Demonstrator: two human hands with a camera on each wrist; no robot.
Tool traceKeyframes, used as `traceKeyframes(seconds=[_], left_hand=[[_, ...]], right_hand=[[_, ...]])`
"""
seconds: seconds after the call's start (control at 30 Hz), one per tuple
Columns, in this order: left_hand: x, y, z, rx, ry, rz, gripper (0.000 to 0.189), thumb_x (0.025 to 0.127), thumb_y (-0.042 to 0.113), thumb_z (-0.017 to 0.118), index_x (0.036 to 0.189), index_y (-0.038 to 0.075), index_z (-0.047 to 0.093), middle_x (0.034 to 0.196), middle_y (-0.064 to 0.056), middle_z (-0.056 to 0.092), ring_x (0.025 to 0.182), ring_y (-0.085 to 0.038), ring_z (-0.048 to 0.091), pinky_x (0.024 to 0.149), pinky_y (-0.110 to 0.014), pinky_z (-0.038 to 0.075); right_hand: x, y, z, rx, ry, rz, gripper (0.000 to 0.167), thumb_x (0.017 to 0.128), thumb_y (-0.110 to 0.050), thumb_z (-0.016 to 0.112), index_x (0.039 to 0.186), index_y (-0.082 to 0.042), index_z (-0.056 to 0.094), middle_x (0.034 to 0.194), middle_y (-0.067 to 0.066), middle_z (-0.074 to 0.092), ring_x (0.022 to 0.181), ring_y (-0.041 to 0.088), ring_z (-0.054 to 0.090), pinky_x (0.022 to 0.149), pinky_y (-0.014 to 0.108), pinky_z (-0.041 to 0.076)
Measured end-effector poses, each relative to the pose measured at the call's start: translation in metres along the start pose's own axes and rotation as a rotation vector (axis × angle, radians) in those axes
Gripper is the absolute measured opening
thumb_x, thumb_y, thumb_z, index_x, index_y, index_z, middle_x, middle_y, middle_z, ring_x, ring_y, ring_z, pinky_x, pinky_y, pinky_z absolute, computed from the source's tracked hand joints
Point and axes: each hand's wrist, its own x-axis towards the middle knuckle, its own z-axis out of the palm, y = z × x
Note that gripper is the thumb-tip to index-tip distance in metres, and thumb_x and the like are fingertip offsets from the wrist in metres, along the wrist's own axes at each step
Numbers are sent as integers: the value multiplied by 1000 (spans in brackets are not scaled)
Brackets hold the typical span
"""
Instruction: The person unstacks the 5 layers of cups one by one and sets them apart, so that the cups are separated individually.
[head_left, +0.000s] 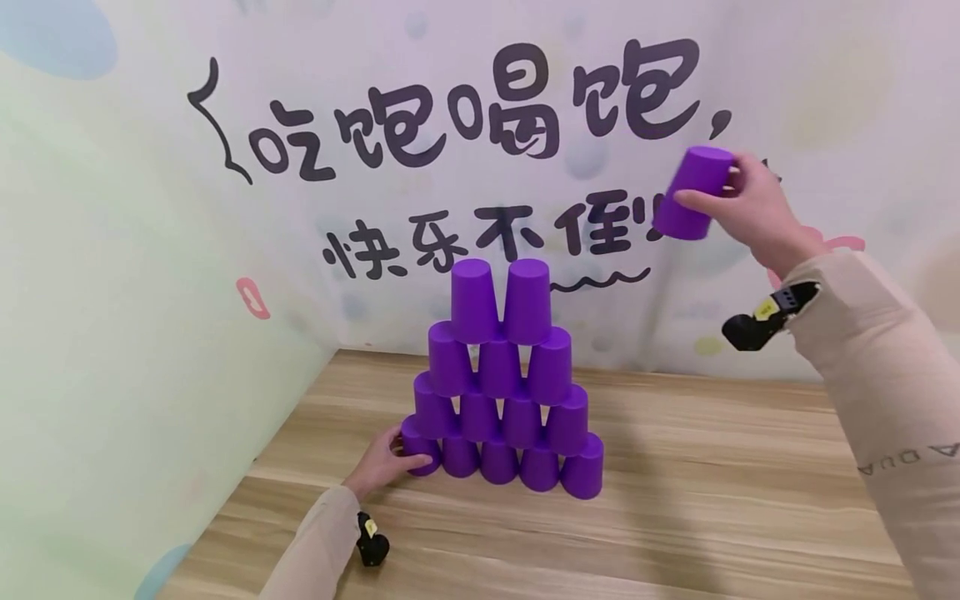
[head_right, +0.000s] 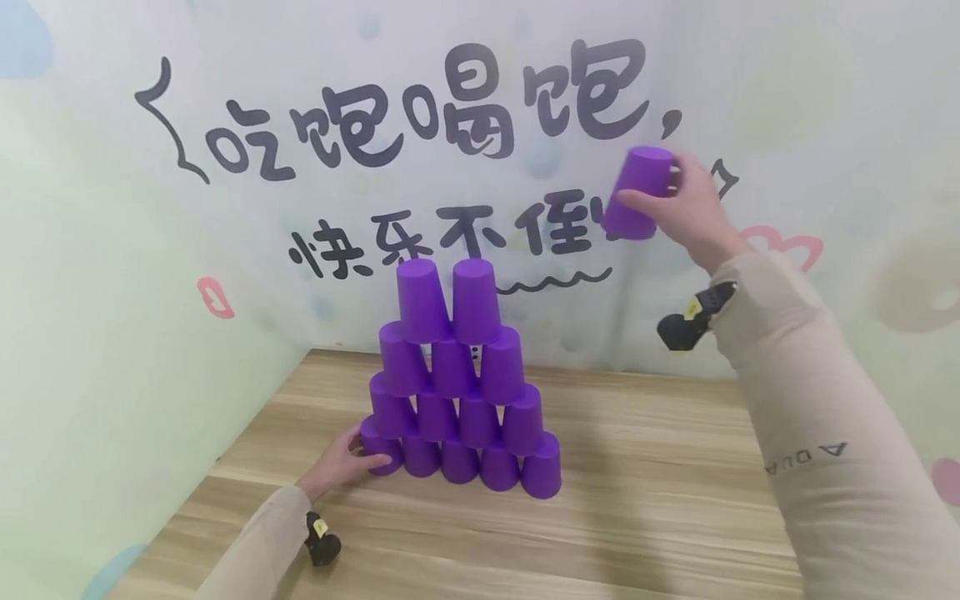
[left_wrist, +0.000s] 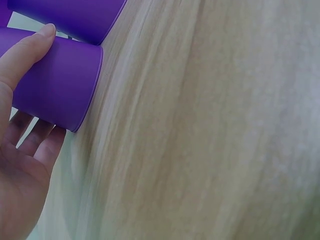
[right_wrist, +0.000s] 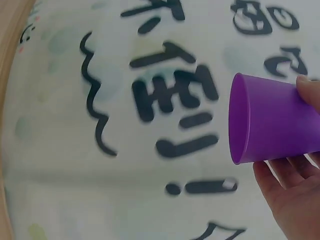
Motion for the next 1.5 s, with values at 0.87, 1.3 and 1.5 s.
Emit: traceKeyframes(seconds=[0.87, 1.3, 1.5], left_hand=[[-1, -3, 0, -26, -8, 1, 54, 75, 8, 71, 122, -3, 47, 111, -18, 56, 101, -33, 53, 86, -40, 45], [1, -3, 1, -25, -15, 16, 55, 75, 8, 70, 122, -4, 46, 111, -20, 56, 100, -33, 53, 85, -40, 46], [2, -4, 1, -28, -7, 11, 55, 74, 8, 71, 122, -4, 47, 111, -20, 56, 100, -33, 54, 85, -40, 46]], right_hand=[[-59, 225, 121, 61, -89, 124, 74, 81, -21, 65, 127, 13, 19, 121, 36, 35, 111, 47, 39, 93, 52, 36], [-81, 256, 151, -1, -125, 192, 72, 79, -15, 67, 130, 8, 21, 125, 35, 35, 114, 46, 37, 95, 53, 33], [-82, 264, 156, 34, -110, 180, 76, 75, -21, 71, 129, 7, 24, 125, 33, 37, 114, 46, 38, 93, 54, 35]])
